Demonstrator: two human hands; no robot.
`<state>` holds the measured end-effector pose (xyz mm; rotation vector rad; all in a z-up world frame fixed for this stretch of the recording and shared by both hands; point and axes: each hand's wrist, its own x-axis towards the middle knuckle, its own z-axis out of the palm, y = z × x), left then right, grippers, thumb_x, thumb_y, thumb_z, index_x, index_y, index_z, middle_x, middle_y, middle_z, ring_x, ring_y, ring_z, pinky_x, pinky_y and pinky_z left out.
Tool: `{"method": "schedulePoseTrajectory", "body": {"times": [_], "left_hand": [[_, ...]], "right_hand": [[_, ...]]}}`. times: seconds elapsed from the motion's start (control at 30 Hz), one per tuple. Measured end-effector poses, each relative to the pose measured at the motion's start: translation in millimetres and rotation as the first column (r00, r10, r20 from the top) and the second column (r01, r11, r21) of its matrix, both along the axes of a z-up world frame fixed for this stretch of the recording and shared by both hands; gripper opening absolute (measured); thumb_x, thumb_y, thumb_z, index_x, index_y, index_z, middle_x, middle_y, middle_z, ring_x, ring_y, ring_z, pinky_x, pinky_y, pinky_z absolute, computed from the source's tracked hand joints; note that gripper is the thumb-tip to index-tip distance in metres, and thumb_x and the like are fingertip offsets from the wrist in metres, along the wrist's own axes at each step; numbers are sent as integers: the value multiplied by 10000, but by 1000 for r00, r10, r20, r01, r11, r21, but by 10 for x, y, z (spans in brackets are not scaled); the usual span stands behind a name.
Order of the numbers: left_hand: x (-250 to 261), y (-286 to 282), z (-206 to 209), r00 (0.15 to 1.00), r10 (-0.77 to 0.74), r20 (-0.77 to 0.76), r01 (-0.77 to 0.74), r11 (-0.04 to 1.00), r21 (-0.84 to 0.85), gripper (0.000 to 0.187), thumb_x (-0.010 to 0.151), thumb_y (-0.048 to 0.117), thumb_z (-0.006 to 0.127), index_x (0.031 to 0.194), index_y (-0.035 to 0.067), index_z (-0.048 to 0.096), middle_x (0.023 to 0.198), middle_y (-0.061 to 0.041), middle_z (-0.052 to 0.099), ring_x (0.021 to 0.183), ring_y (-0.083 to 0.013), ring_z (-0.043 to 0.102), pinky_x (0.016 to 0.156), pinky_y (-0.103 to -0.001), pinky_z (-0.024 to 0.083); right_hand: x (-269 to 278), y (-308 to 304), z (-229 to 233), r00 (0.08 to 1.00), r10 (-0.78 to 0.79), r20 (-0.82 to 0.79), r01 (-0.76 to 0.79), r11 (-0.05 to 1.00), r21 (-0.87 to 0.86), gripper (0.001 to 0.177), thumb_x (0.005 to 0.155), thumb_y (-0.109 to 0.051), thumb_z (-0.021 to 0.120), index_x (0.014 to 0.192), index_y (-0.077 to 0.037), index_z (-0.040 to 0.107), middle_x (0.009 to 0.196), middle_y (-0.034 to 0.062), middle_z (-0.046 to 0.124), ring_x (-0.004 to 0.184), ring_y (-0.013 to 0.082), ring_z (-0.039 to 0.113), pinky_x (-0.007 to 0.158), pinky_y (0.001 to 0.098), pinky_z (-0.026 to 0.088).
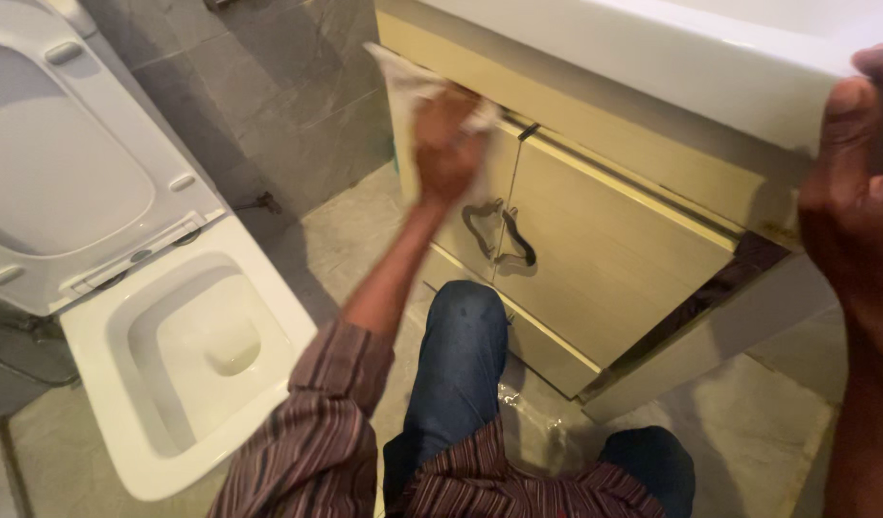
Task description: The person wipes the exterior and interior of a bathroom cabinet and the edges of the sink with a cloth, then rinses the cloth in the sink.
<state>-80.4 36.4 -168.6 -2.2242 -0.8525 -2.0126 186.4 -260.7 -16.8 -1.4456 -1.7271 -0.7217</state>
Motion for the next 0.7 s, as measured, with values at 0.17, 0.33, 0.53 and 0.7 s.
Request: {"method": "schedulePoseTrajectory", "body": {"times": [0.17,0.33,0.53,0.7], "left_hand": [[194,-591,-38,930,-279,-239,303,951,69,483,889,183,767,1353,141,643,1399,-109,632,1388,-325,534,1224,-467,417],[-262,185,-50,972,-89,-219,97,995,26,419,959,280,808,1338,181,659,1388,-61,637,1404,-269,537,1241,-453,399],[-545,616,179,992,-49,114,74,970,-230,304,968,141,659,1261,87,716,1344,-111,681,1333,-323,587,1148,-443,455],[393,-433,-19,987,1,162,5,999,-36,393,891,169,732,1270,77,678,1302,-155,681,1316,-353,592,1205,-518,390]], "right_hand": [[36,-2,8,1000,11,26,-11,1000,-5,386,1286,-297,276,1369,6,501,1045,175,707,949,266,765,736,322,599],[-8,38,20,997,37,68,-38,999,12,408,1297,-280,226,1412,12,487,1108,164,658,1020,236,741,824,298,601],[-54,-59,40,999,-2,-32,2,1000,10,393,1232,-299,302,1400,-2,498,1093,148,643,980,211,695,836,299,590],[-6,-78,66,995,-28,97,20,997,80,334,1196,-252,353,1333,-10,539,1094,149,630,977,240,660,866,334,546]]}}
